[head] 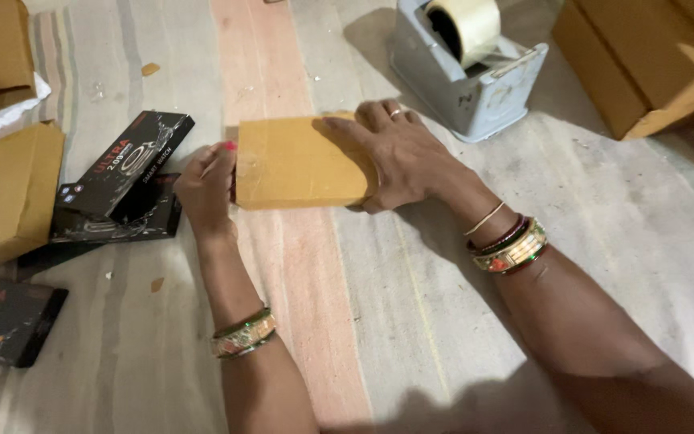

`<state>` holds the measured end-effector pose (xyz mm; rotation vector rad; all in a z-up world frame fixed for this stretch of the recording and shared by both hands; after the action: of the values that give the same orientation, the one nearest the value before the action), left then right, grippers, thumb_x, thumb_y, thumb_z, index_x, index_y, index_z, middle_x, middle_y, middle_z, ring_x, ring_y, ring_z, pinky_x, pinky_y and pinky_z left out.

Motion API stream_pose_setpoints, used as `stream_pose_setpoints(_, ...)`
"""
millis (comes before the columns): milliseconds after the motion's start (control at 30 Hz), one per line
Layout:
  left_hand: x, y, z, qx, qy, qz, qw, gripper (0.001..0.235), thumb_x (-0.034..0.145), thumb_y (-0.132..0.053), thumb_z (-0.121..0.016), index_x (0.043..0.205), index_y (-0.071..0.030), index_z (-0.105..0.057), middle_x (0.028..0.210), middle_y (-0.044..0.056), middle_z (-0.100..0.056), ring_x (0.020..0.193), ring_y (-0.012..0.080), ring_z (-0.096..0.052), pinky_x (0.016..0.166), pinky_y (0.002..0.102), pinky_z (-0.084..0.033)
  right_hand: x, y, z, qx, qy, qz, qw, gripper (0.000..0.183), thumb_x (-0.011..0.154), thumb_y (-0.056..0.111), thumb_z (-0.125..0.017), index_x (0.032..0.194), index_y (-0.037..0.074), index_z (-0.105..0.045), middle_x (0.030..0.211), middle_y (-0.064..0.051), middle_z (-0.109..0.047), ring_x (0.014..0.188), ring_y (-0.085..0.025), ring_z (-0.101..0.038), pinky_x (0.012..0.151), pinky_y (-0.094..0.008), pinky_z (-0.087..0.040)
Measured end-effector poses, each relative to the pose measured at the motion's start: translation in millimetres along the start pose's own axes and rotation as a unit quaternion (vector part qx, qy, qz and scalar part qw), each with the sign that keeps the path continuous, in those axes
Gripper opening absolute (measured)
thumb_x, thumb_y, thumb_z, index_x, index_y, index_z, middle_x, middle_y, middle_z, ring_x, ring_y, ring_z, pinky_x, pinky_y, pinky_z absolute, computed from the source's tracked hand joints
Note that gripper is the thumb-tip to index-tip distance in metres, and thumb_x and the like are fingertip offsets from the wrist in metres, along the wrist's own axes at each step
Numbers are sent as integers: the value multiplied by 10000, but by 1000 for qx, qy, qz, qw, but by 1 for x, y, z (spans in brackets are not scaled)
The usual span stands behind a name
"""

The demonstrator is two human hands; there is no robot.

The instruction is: The person unpacks smartwatch boxes, places the watches and accessories into cardboard shipping boxes, and seals them with packing tape. They repeat this process for multiple units.

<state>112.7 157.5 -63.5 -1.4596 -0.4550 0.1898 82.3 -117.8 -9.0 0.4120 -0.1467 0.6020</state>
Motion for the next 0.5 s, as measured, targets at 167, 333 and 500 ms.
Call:
stream_pose_setpoints(167, -3, 18, 4, -251, -54, 108, 960, 471, 839, -353, -691, 1119, 26, -677, 826, 86, -713, 726, 182, -684, 711, 303, -568, -40, -16, 56, -107, -186, -58, 975, 1070, 606, 527, -907, 1531, 255, -442, 1395, -221, -458, 1342, -402, -407, 1139, -567, -352)
stream_pose_setpoints(333, 0, 20, 5, -256, -75, 107, 958, 399, 820, -266, -737, 1105, 7, -682, 865, 102, -685, 742, 192, -659, 708, 317, -567, -139, -33, 137, -122, -493, -27, 861, 1031, 780, 487, -930, 1575, 133, -377, 1563, -196, -410, 1489, -387, -311, 1251, -617, -239)
stream_pose_setpoints(500, 4, 36, 2, -239, -54, 118, 962, 317, 834, -231, -723, 1043, 6, -701, 841, 92, -691, 712, 184, -658, 688, 308, -566, -212, -81, 195, -109, -474, -214, 847, 930, 800, 456, -904, 1522, 123, -422, 1497, -181, -453, 1419, -359, -367, 1180, -574, -287)
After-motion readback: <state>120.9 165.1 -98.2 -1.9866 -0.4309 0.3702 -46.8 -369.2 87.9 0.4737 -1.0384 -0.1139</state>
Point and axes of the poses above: each hand's wrist, its own x-axis towards the middle knuckle, its own z-axis out of the back of the hand, y = z × x, the point moved 7 cm from there along x, towards the middle knuckle
